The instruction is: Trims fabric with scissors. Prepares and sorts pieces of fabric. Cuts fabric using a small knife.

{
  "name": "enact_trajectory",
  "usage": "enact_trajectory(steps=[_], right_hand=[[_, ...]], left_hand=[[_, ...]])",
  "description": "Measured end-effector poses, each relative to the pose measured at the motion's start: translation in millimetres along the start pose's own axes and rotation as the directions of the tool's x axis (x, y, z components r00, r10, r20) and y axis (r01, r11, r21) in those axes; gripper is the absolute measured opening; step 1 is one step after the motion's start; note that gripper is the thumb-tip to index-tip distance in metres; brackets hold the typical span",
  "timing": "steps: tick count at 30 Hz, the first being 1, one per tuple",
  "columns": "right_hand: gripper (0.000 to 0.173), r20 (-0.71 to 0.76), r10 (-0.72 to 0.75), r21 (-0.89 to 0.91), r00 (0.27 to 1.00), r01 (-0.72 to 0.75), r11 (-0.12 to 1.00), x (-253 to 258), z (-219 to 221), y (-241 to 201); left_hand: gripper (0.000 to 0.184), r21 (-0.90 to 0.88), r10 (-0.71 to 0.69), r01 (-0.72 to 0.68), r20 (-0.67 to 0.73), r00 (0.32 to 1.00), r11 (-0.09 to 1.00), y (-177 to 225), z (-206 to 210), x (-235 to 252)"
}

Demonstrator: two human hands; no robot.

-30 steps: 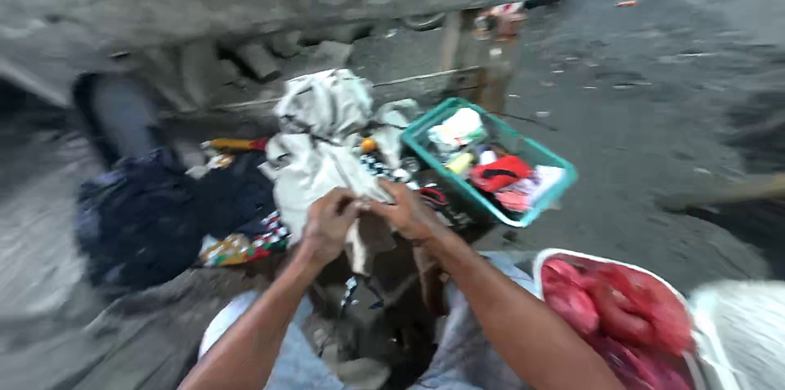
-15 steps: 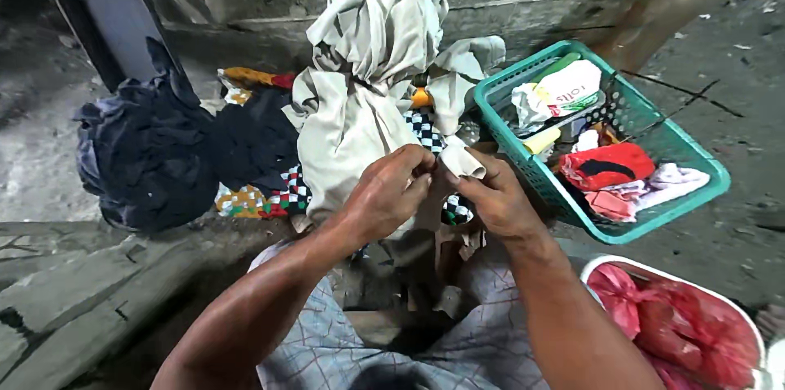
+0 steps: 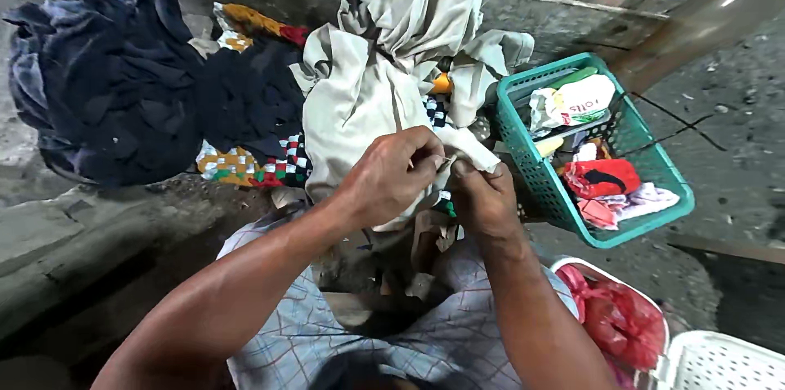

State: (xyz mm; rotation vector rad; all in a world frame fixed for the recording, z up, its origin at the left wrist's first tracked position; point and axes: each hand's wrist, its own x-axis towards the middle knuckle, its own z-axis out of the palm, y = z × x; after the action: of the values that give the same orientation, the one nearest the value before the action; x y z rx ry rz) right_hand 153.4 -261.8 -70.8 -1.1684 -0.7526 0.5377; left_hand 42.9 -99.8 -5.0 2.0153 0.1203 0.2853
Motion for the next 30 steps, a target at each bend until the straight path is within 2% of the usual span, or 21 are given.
enact_trajectory(steps=[5, 9, 11, 14, 16, 22, 25, 30], right_hand=[[0.015, 0.023, -0.005, 0.110, 1.000, 0.002, 0.994, -1.5, 1.7, -5.4], [0.016, 0.026, -0.001, 0.136, 1.000, -0.003, 0.991, -5.4, -1.6, -8.7], [0.017, 0.032, -0.019, 0.110, 0.999, 0.015, 0.994, -6.1, -3.9, -9.6], [0.017, 0.014, -0.038, 0.051, 0.999, 0.037, 0.998, -6.7, -6.6, -9.3], [0.017, 0.010, -0.045, 0.017, 0.999, 0.044, 0.999, -7.8, -8.0, -9.4], [0.016, 0.026, -0.062, -0.010, 0.998, 0.062, 0.998, -7.9, -9.2, -9.2], [0.015, 0.028, -0.034, 0.041, 0.999, 0.033, 0.999, -8.3, -8.9, -8.3], [0.016, 0.040, 0.004, 0.178, 0.999, -0.011, 0.984, -9.2, -4.1, -8.7]], left_hand=[[0.016, -0.223, -0.058, 0.072, 0.066, 0.996, 0.972, -2.2, -4.5, 1.2], [0.020, -0.415, -0.094, 0.150, 0.153, 0.984, 0.897, -3.2, -2.5, 3.8], [0.019, -0.369, -0.061, 0.114, 0.153, 0.986, 0.922, -2.8, -1.0, 5.5], [0.008, -0.060, 0.037, -0.031, 0.099, 0.994, 0.998, 1.5, 1.8, 6.5], [0.009, 0.034, 0.087, -0.091, 0.083, 0.993, 0.995, 1.8, 5.0, 6.5], [0.008, 0.003, 0.138, -0.138, 0.058, 0.989, 0.990, -2.3, 5.5, 7.2], [0.010, 0.009, 0.123, -0.124, 0.043, 0.991, 0.992, 0.2, 6.5, 6.1], [0.010, -0.086, 0.070, -0.067, 0.038, 0.997, 0.994, 4.4, 5.9, 3.5]])
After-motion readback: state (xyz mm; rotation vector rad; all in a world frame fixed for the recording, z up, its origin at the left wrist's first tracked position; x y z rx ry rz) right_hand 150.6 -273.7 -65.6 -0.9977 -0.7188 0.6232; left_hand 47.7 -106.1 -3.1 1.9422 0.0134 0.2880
